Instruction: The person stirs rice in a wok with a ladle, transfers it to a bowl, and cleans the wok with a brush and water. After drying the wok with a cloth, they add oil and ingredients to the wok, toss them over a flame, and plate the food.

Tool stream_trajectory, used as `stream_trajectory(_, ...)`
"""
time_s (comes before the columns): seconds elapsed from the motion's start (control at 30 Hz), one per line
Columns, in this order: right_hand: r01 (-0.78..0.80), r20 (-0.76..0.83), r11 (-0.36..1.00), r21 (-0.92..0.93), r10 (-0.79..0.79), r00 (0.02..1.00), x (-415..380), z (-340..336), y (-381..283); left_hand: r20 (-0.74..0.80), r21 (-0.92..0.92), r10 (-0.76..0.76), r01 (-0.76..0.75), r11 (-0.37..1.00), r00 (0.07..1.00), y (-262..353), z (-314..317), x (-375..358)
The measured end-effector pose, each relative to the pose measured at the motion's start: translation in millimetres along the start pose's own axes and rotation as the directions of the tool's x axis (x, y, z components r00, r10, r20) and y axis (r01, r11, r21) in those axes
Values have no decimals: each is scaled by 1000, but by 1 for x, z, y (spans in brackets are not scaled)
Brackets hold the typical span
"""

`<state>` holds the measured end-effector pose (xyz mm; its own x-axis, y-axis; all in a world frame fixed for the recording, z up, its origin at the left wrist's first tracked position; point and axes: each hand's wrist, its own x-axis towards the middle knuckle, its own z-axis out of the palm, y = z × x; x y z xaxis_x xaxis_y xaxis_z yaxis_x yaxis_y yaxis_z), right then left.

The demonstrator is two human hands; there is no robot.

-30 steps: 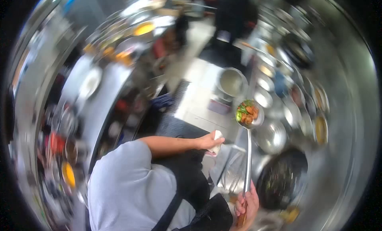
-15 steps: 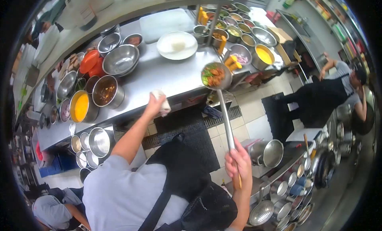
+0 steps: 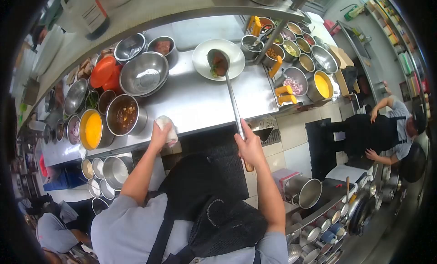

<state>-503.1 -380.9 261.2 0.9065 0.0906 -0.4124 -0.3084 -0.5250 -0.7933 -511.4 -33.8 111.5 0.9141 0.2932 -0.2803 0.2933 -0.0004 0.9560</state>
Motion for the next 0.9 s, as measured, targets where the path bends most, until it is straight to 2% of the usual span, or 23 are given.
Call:
stream_trajectory(0.03, 2, 7, 1000, -4, -2, 1000, 2, 1, 2, -7, -2, -2, 2, 1000, 1000, -2, -2, 1)
stream_trajectory(0.1, 180, -83, 961, -210, -201, 976, 2, 4, 4, -33, 17, -2, 3, 1000, 999, 8, -2, -5)
stream_trajectory(0.17, 164, -81, 953, -257, -190, 978, 1, 4, 6, -48, 50, 20, -18, 999, 999, 3, -1, -1)
stream_trajectory(0.27, 393, -120, 830, -396, -471, 874, 10, 0, 23, -40, 67, 47, -44, 997, 998, 4, 8, 5)
stream_trajectory(0.47, 367, -123, 823, -434, -457, 881, 8, -14, 27, 62, 118, 83, -89, 989, 995, 23, 42, -2)
stream_trajectory(0.63, 370, -179, 829, -420, -475, 862, 2, -24, 20, 100, 139, 42, -55, 989, 994, 18, 64, -6)
stream_trajectory(0.7, 365, -189, 843, -396, -464, 866, -1, -25, 15, 119, -84, 39, -29, 996, 992, 23, 80, -8)
stream_trajectory(0.73, 359, -197, 858, -368, -449, 871, -3, -27, 13, 151, -250, -84, 120, 961, 985, 35, 89, -14)
stream_trajectory(0.77, 359, -199, 857, -369, -450, 871, -6, -28, 11, 152, -250, -82, 118, 961, 985, 40, 99, -13)
stream_trajectory(0.83, 323, -199, 867, -379, -417, 887, -12, -31, 8, 384, -427, -315, 469, 773, 868, 49, 118, -5)
stream_trajectory(0.9, 331, -201, 859, -391, -430, 880, -20, -32, -1, 401, -548, -450, 603, 580, 798, 53, 153, 4)
